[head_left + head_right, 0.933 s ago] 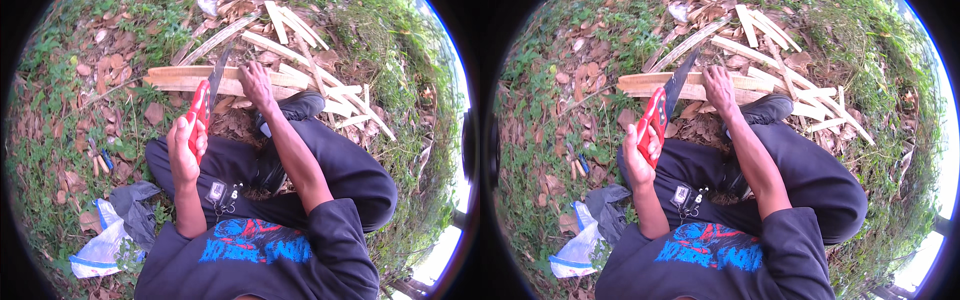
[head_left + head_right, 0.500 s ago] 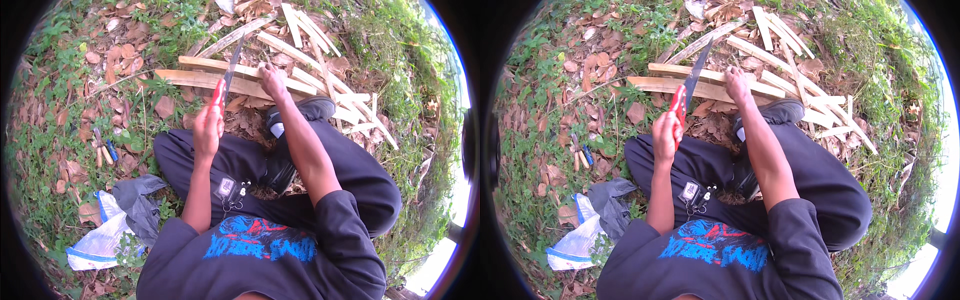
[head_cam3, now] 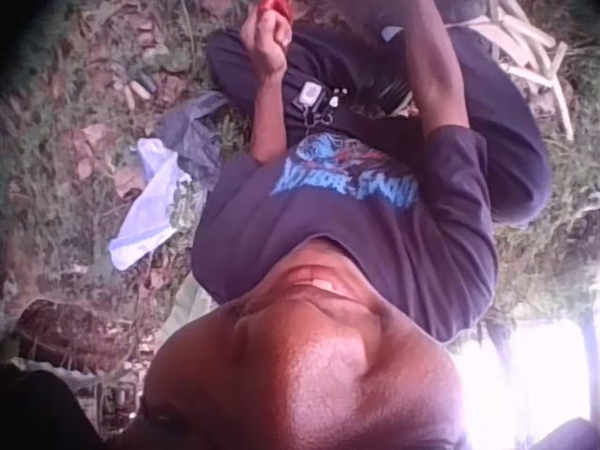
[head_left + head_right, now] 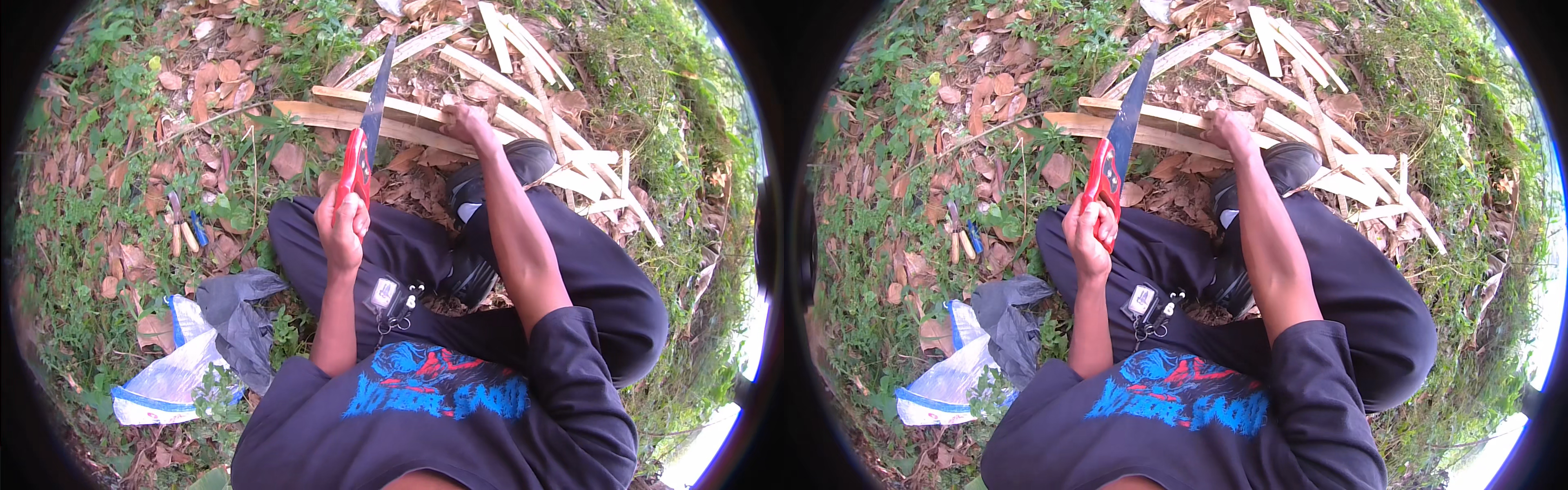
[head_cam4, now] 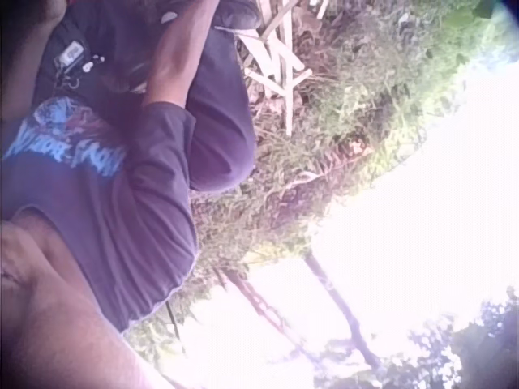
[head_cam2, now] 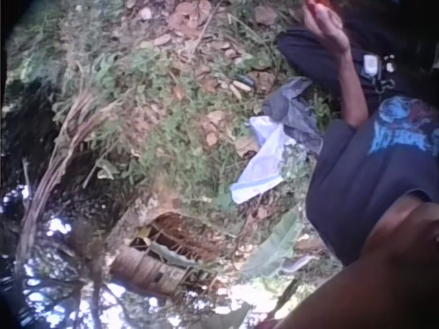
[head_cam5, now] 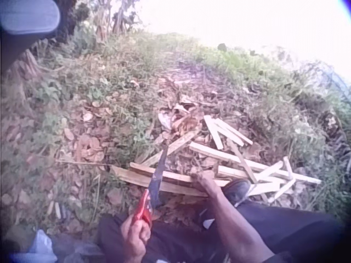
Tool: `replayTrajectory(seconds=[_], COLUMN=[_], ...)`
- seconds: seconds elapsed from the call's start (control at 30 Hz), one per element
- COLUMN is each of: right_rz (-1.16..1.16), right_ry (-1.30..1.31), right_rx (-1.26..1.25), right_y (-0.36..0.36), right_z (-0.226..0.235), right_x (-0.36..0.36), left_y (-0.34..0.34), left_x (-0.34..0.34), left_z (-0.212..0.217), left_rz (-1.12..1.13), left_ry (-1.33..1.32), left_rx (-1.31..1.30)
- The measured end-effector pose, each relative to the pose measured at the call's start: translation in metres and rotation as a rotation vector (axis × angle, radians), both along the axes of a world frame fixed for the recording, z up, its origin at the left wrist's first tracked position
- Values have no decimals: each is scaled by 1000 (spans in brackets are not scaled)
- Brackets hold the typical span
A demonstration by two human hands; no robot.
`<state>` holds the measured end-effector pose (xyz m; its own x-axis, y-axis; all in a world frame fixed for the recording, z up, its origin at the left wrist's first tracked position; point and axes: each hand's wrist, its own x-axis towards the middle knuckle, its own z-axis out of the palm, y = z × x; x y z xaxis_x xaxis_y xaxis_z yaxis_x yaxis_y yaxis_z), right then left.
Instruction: The person sits on the ground and uses a red hand saw to cut a piece of wood into smaller strips. After cutting, the person arranges the resulting wood pieces into a neat stack on the ground.
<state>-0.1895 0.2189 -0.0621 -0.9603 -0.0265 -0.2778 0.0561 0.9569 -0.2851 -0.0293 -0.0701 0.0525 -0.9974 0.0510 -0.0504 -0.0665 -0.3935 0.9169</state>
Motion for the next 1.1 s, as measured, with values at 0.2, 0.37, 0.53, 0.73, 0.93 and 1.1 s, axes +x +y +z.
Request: replayTrajectory(seconds=[0.2,0.37,0.53,0.73,0.93,1.1], right_rz=[-10,87,-229,-37,-315,-451], right_ry=[-239,-324,-164,303,419,300], right_rx=[-62,-104,-58,193,-71,-70], right_y=[-1,4,-11,-4,-30,-22], right_z=[27,26,4,-59,-27,-34], right_x=[-9,-15,-22,-11,-1,4], left_y=[3,10,16,29,31,29], left_x=[3,1,-2,-7,-8,-8], left_z=[-4,-7,-16,-21,-25,-15], left_rz=[-21,-51,-85,-112,-91,-124], left_ry=[-13,-43,-48,-104,-145,-149], left_rx=[27,61,-53,-23,-43,-64])
